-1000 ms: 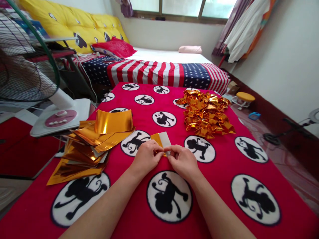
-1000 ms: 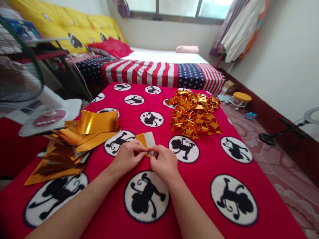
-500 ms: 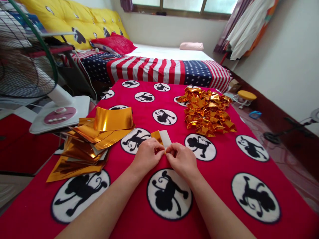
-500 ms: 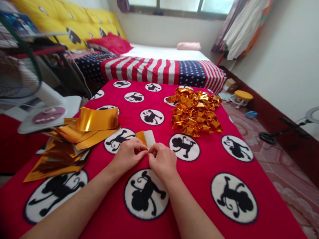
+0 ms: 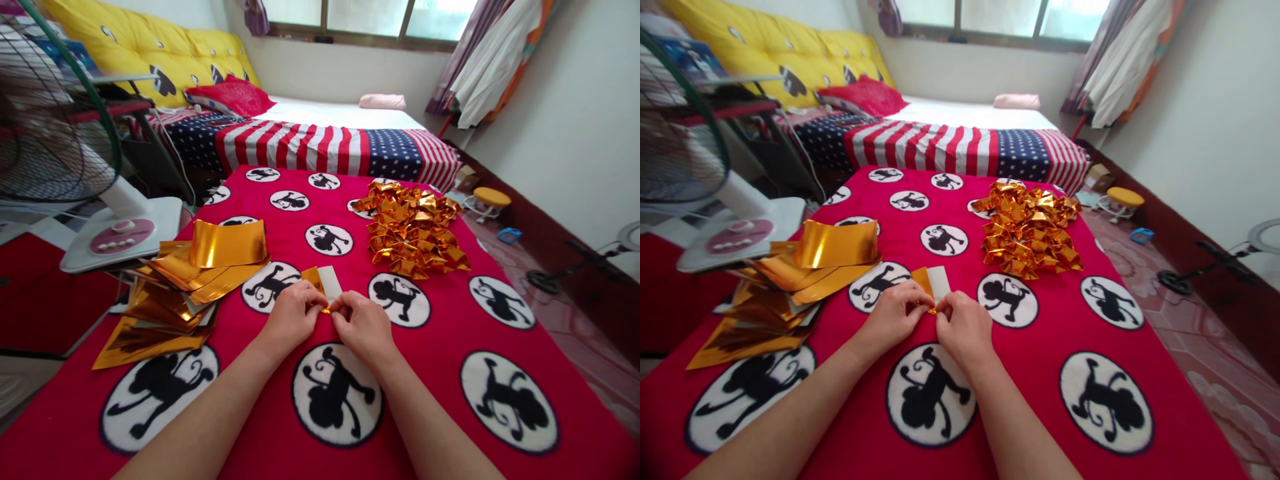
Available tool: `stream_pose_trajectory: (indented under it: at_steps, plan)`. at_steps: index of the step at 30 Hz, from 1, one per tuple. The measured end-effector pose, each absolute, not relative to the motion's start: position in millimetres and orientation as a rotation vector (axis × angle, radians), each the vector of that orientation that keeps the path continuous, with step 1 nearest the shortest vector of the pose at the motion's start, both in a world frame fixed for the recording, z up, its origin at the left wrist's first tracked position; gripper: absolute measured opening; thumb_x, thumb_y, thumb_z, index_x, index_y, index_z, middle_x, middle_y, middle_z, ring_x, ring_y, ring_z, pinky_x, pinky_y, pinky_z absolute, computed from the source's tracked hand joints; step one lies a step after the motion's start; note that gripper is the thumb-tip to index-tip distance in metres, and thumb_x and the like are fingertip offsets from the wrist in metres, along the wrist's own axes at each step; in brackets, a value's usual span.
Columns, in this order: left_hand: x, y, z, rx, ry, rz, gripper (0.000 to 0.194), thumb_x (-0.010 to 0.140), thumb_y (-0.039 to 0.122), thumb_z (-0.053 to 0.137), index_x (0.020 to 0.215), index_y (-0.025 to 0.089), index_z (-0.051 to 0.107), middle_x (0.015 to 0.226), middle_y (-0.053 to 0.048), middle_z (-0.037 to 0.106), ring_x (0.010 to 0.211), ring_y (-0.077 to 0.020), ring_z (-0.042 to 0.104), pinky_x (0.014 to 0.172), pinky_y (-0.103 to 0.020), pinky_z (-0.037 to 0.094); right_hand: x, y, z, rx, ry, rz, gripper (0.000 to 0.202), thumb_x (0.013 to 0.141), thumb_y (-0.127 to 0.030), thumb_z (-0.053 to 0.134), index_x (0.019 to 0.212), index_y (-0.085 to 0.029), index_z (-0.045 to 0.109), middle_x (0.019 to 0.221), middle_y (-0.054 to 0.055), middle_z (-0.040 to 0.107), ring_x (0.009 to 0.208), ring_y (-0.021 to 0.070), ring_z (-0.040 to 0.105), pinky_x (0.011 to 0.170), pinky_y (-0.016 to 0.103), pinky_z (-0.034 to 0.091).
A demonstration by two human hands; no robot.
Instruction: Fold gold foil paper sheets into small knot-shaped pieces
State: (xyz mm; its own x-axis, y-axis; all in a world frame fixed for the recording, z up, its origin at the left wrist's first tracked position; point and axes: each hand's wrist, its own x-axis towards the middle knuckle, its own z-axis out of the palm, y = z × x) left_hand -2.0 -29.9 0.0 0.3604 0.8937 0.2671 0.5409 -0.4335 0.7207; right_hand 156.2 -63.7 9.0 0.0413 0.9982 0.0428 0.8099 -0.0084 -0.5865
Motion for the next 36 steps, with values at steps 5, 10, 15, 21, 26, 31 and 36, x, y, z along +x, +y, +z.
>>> stream_pose_trajectory:
  at_steps: [5,10,15,21,26,31,36]
  plan:
    - [-2.1,-31.3,-2.2,2.081,1.250,0.934,0.020,0.077,0.003,0.059,0.074,0.018,0.072,0.080,-0.003,0.065,0.075,-0.0143,0.061,0.072,-0.028,0.048,156.2,-64.1,9.8,-1.837,-1.841,0.530,0.012,0.075,-0.019,0.057,0.079,-0.025,0.067,0.071,-0.004,0.067,0.065,0.0129,0.059,0.058,0.023,0.034]
    - [-3.6,-32.0,-3.9,2.128,1.188,0.943,0.022,0.079,0.003,0.056,0.076,0.019,0.071,0.081,-0.003,0.062,0.078,-0.0149,0.060,0.073,-0.028,0.048,158.7,-64.3,9.0,-1.811,-1.829,0.555,0.013,0.073,-0.019,0.057,0.077,-0.025,0.068,0.069,-0.004,0.067,0.064,0.0135,0.059,0.057,0.023,0.035]
    - [-4.7,-30.2,-6.3,2.242,1.185,0.966,0.022,0.085,0.007,0.053,0.081,0.019,0.070,0.085,-0.005,0.061,0.082,-0.0162,0.058,0.077,-0.029,0.047,166.5,-59.9,0.7,-1.665,-1.603,0.579,0.013,0.076,-0.018,0.054,0.080,-0.021,0.066,0.072,-0.001,0.066,0.064,0.0140,0.058,0.059,0.023,0.040]
    - [-4.1,-29.7,-5.0,2.313,1.170,0.934,0.023,0.088,0.009,0.051,0.085,0.020,0.071,0.086,-0.005,0.063,0.083,-0.0169,0.059,0.079,-0.030,0.047,173.0,-53.7,-5.6,-1.511,-1.462,0.615,0.012,0.077,-0.016,0.052,0.080,-0.018,0.063,0.073,0.000,0.060,0.060,0.0125,0.053,0.058,0.023,0.041]
    - [-2.0,-31.9,-4.3,2.248,1.237,0.940,0.012,0.084,0.014,0.060,0.083,0.020,0.071,0.087,-0.004,0.064,0.083,-0.0171,0.059,0.079,-0.030,0.048,173.8,-52.5,-7.8,-1.514,-1.503,0.522,0.020,0.075,-0.011,0.049,0.085,-0.018,0.064,0.086,0.003,0.063,0.075,0.0147,0.059,0.071,0.025,0.046]
    - [-7.2,-20.7,-2.6,2.212,1.090,0.928,0.015,0.082,0.010,0.059,0.080,0.019,0.071,0.085,-0.003,0.064,0.080,-0.0145,0.060,0.076,-0.028,0.047,171.6,-53.6,-6.6,-1.536,-1.504,0.611,0.030,0.077,-0.011,0.049,0.102,-0.019,0.063,0.091,0.003,0.068,0.078,0.0153,0.063,0.074,0.026,0.049]
    - [-10.9,-15.1,-0.4,2.213,1.057,0.927,0.008,0.080,0.012,0.064,0.077,0.017,0.068,0.086,-0.003,0.061,0.080,-0.0143,0.058,0.075,-0.028,0.046,174.0,-52.3,-10.0,-1.509,-1.495,0.750,0.033,0.076,-0.013,0.053,0.106,-0.023,0.062,0.085,0.000,0.069,0.068,0.0139,0.063,0.066,0.025,0.049]
